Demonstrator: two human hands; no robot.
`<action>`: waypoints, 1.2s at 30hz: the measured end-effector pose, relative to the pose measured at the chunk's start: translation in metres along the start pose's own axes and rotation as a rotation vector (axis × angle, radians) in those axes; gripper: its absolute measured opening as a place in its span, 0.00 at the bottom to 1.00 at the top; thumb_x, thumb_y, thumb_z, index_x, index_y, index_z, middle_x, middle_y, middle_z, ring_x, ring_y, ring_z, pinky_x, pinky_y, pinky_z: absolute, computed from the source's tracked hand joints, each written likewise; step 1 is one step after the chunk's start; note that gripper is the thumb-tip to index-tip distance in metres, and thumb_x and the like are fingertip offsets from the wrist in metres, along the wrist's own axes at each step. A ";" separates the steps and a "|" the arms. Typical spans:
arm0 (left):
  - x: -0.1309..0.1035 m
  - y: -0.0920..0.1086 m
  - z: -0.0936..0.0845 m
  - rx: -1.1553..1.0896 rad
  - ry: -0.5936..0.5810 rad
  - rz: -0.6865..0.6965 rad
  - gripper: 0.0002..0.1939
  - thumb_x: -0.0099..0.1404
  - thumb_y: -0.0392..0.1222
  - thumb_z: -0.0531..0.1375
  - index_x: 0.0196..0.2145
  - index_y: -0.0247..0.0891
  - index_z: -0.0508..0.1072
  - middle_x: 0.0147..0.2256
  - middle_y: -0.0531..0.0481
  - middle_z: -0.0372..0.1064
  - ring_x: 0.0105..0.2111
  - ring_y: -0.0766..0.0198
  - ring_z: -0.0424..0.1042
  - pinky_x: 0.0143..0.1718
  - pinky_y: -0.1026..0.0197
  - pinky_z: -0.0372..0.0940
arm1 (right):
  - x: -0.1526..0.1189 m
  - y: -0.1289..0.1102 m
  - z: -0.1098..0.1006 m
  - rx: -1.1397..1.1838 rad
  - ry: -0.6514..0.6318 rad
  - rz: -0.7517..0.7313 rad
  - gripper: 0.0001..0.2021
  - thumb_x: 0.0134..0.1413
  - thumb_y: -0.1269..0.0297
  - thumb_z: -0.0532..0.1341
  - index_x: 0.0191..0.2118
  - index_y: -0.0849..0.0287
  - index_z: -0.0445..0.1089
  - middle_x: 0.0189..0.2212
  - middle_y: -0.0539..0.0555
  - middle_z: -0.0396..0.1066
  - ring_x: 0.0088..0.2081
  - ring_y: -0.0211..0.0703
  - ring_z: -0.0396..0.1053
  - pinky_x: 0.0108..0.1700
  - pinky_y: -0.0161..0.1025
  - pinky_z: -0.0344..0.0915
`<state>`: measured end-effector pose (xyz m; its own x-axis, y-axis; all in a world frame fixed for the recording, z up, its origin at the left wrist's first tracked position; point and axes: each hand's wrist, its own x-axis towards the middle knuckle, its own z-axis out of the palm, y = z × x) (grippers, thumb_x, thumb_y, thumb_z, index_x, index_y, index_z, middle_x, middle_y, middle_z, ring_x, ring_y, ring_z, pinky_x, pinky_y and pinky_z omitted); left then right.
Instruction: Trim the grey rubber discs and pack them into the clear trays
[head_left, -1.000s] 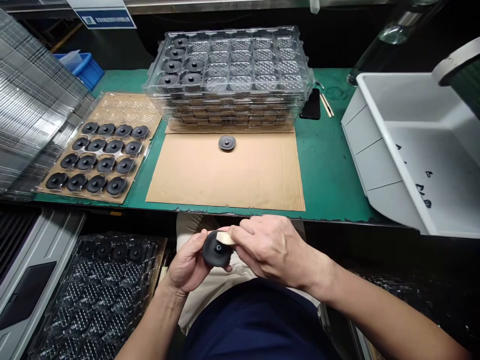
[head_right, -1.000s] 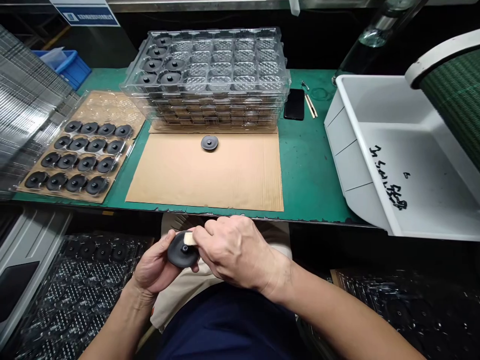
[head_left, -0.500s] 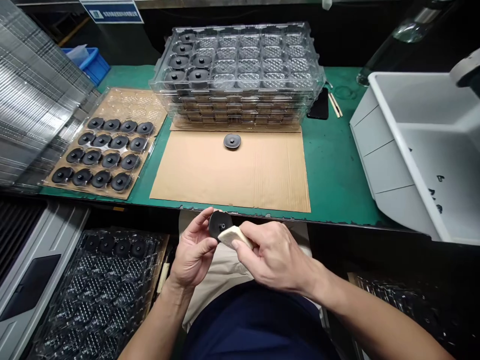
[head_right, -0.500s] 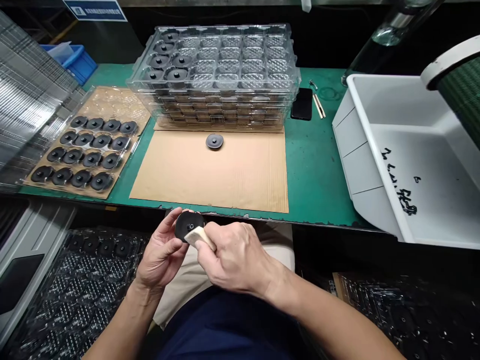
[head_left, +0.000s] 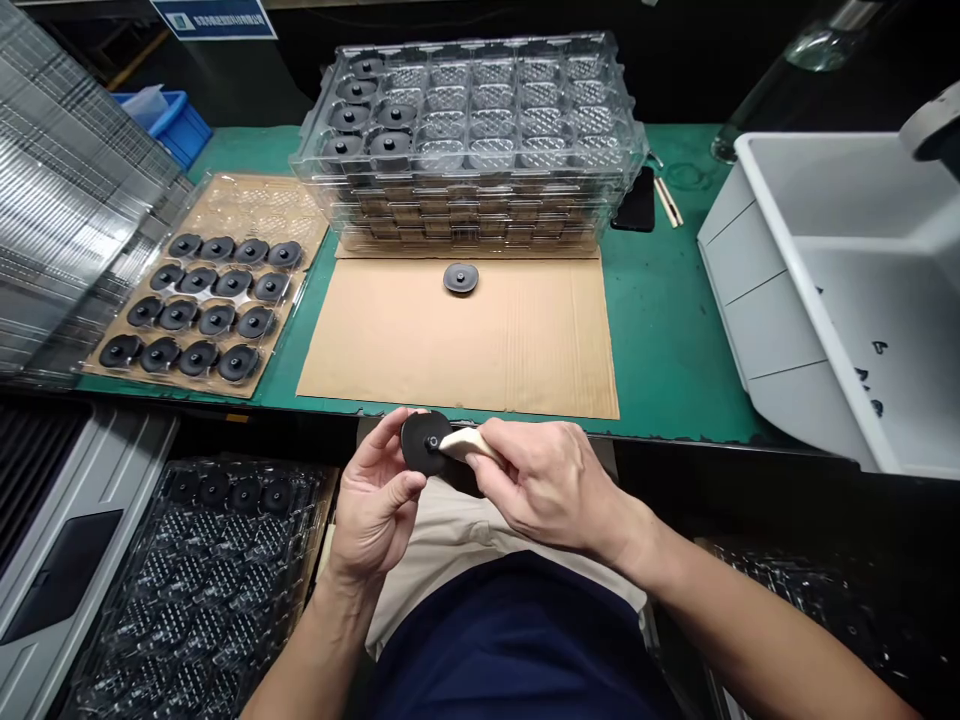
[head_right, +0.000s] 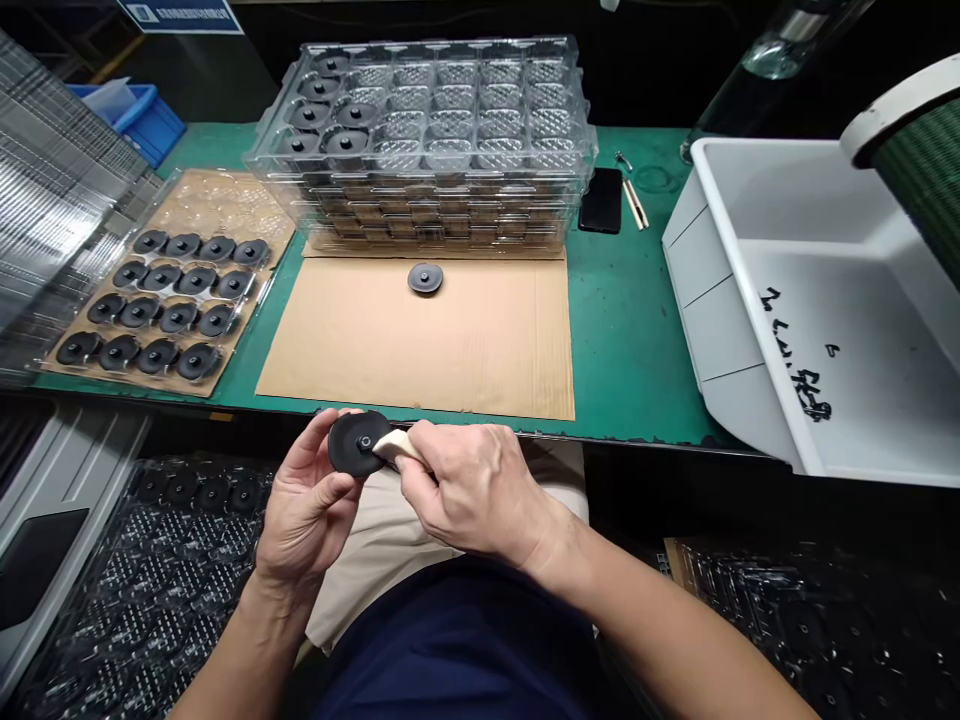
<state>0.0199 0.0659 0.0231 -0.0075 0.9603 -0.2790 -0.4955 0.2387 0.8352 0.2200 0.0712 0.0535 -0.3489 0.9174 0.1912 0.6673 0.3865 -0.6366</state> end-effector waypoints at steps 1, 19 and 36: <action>0.000 0.000 -0.001 -0.003 -0.011 -0.018 0.29 0.49 0.37 0.79 0.49 0.51 0.82 0.48 0.49 0.80 0.52 0.55 0.76 0.52 0.61 0.71 | 0.000 0.002 0.000 -0.022 -0.007 -0.008 0.12 0.67 0.65 0.55 0.29 0.57 0.63 0.22 0.47 0.63 0.23 0.35 0.55 0.29 0.38 0.45; -0.006 -0.006 0.009 -0.155 -0.271 -0.471 0.28 0.63 0.37 0.68 0.61 0.42 0.74 0.56 0.38 0.74 0.56 0.44 0.74 0.48 0.48 0.77 | 0.031 0.117 0.009 -0.275 0.196 0.265 0.12 0.70 0.58 0.56 0.38 0.56 0.74 0.27 0.51 0.72 0.27 0.39 0.65 0.31 0.36 0.49; 0.007 -0.026 0.023 0.154 -0.198 -0.376 0.36 0.56 0.33 0.74 0.61 0.41 0.72 0.43 0.42 0.80 0.35 0.62 0.76 0.28 0.67 0.71 | 0.028 0.152 0.023 -0.406 0.270 0.328 0.15 0.70 0.55 0.55 0.38 0.57 0.74 0.29 0.53 0.75 0.28 0.40 0.65 0.30 0.39 0.40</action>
<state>0.0523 0.0700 0.0101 0.3217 0.8083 -0.4932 -0.2969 0.5807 0.7581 0.2962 0.1533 -0.0549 0.0630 0.9661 0.2502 0.9293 0.0346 -0.3677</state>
